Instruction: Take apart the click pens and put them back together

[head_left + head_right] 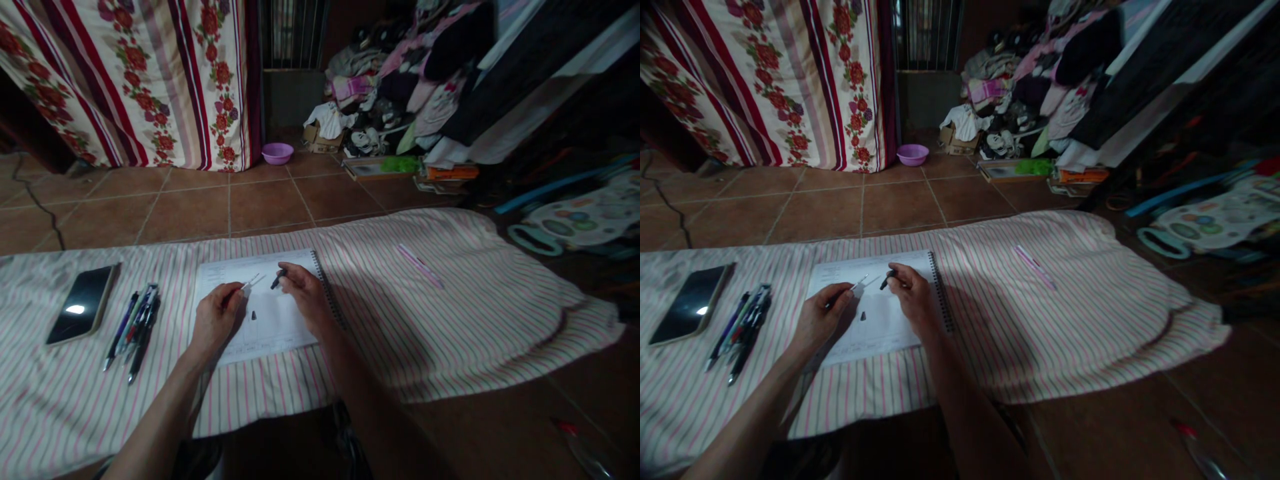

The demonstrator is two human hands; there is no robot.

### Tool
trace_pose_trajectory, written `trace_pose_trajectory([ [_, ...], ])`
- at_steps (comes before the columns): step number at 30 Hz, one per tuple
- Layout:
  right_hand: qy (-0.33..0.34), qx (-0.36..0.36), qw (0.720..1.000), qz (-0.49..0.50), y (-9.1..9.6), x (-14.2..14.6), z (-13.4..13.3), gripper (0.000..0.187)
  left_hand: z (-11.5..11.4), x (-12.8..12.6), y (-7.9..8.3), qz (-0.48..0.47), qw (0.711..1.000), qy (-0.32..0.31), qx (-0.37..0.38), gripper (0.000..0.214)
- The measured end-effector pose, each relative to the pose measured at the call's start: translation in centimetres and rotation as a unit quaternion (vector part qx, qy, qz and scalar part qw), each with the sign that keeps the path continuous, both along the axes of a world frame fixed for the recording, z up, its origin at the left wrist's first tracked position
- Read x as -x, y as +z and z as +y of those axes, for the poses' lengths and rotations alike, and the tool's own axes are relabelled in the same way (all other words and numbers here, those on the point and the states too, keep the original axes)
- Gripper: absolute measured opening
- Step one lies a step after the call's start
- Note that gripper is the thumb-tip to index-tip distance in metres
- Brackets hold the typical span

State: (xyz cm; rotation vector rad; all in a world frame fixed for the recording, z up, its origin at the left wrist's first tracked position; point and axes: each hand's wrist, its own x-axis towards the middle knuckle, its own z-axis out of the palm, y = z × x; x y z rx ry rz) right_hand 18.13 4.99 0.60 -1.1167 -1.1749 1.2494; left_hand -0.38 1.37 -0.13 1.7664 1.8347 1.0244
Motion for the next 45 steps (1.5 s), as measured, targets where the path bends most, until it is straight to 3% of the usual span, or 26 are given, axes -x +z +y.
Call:
trace_pose_trajectory([
  [5, 0.000, 0.062, 0.995, 0.080, 0.3, 0.3, -0.1, 0.036, 0.0, -0.1, 0.1, 0.012, 1.000, 0.000, 0.000, 0.031],
  [15, 0.021, 0.078, 0.984, 0.161, -0.2, 0.4, 0.0, 0.036, -0.2, -0.3, 0.2, 0.010, 1.000, -0.008, -0.010, 0.031],
  [31, 0.037, 0.120, 0.952, 0.281, 0.9, 0.6, -0.2, 0.033, -0.2, -0.3, 0.2, 0.001, 1.000, -0.014, -0.012, 0.029],
  [45, 0.033, 0.138, 0.941, 0.307, 0.6, 0.5, 0.0, 0.030, -0.3, -0.3, 0.4, 0.015, 0.999, -0.018, -0.022, 0.028],
])
